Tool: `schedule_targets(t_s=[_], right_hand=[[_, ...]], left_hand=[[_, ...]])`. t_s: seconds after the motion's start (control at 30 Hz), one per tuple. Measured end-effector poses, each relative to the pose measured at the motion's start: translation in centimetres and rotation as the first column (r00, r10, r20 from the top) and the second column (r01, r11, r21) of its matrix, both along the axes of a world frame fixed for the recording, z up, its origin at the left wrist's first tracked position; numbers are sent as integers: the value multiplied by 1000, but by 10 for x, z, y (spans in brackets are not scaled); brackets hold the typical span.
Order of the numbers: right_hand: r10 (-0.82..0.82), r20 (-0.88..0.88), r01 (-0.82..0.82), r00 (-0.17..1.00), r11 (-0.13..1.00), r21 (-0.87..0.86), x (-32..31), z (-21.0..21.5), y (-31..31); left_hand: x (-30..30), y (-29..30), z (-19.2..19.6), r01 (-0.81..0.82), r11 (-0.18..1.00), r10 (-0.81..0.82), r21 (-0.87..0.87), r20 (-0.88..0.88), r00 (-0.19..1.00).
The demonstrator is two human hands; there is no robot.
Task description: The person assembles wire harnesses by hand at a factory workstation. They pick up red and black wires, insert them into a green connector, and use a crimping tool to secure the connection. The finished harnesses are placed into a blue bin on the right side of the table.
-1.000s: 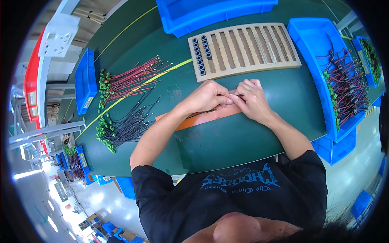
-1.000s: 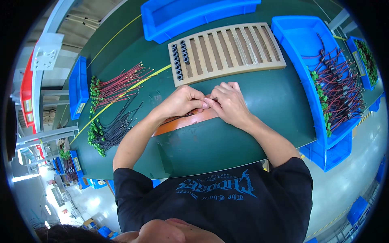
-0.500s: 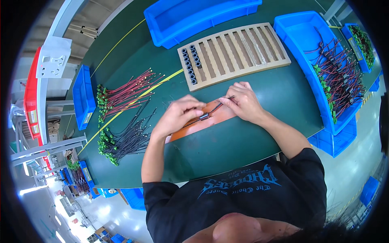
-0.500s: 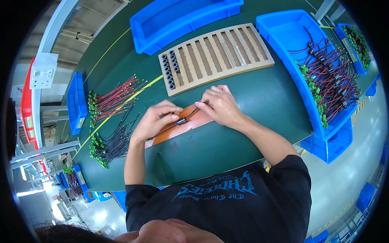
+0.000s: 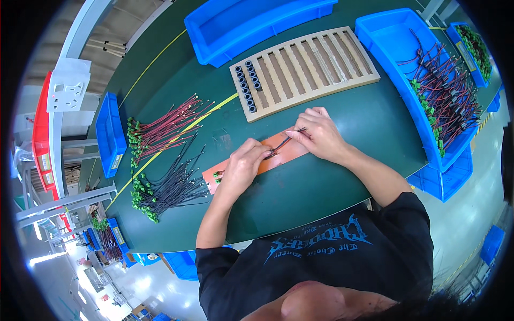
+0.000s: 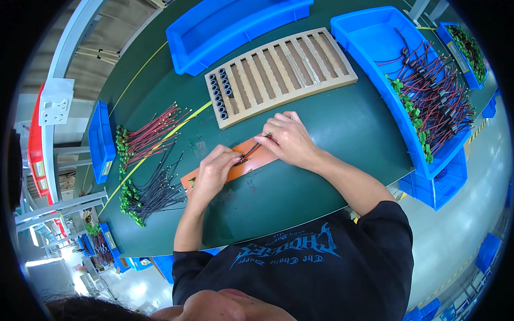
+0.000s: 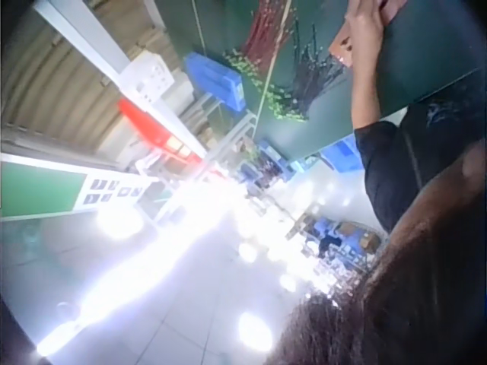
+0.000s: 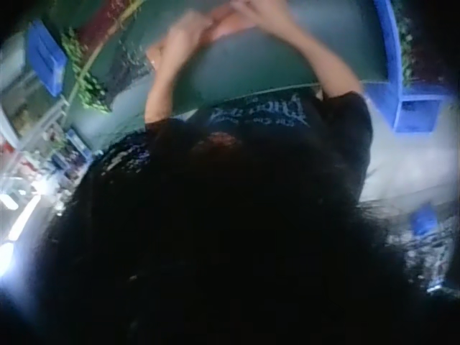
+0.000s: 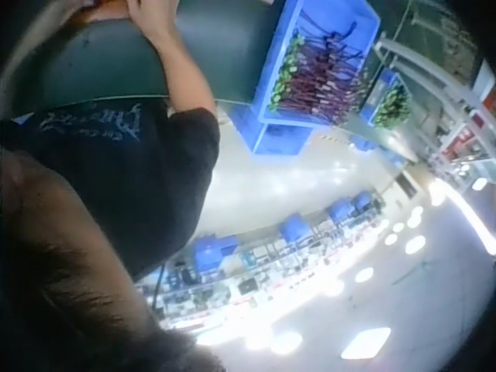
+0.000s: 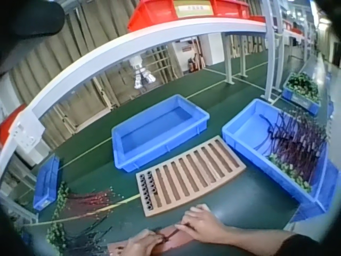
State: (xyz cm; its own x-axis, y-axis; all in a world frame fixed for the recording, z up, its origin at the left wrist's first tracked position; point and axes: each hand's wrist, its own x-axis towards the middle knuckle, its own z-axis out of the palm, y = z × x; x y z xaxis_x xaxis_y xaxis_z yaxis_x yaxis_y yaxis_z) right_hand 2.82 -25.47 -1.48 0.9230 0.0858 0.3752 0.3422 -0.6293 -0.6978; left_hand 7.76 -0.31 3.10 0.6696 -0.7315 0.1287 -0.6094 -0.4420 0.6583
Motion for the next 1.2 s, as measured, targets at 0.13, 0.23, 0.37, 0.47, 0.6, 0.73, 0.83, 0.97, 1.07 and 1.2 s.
schedule_targets(t_s=[0.13,0.23,0.37,0.47,0.6,0.73,0.83,0.97,1.07,1.2], right_hand=[[1,-13,-1,1000,1000,2,0,2,-2],[8,-21,-8,1000,1000,-3,-1,-1,-2],[12,-6,-12,1000,1000,0,-1,-2,-2],[5,55,-6,998,1000,13,1,-3,-1],[-2,51,0,999,999,36,3,-5,-1],[12,24,-13,1000,999,39,3,-4,-3],[25,-9,-24,1000,998,54,2,-7,-4],[50,-109,-38,993,994,106,4,-6,-3],[36,-106,-16,994,984,180,6,-4,-5],[157,-163,-42,974,832,554,4,20,9]], left_hand=[[2,0,9,39,997,-39,63,-1,999],[-2,-2,15,84,986,-99,143,105,990],[-11,-4,20,92,955,-180,282,303,936],[-14,-4,12,60,945,-180,320,358,916],[-9,-4,2,12,992,-30,124,143,989],[-5,-4,5,-18,1000,19,22,-20,1000],[-1,-5,6,-44,999,47,31,-136,990],[-7,-11,2,-96,995,98,32,-66,993],[-9,-8,1,-92,995,94,24,-96,991],[-5,9,17,-155,987,121,-29,-491,863]])
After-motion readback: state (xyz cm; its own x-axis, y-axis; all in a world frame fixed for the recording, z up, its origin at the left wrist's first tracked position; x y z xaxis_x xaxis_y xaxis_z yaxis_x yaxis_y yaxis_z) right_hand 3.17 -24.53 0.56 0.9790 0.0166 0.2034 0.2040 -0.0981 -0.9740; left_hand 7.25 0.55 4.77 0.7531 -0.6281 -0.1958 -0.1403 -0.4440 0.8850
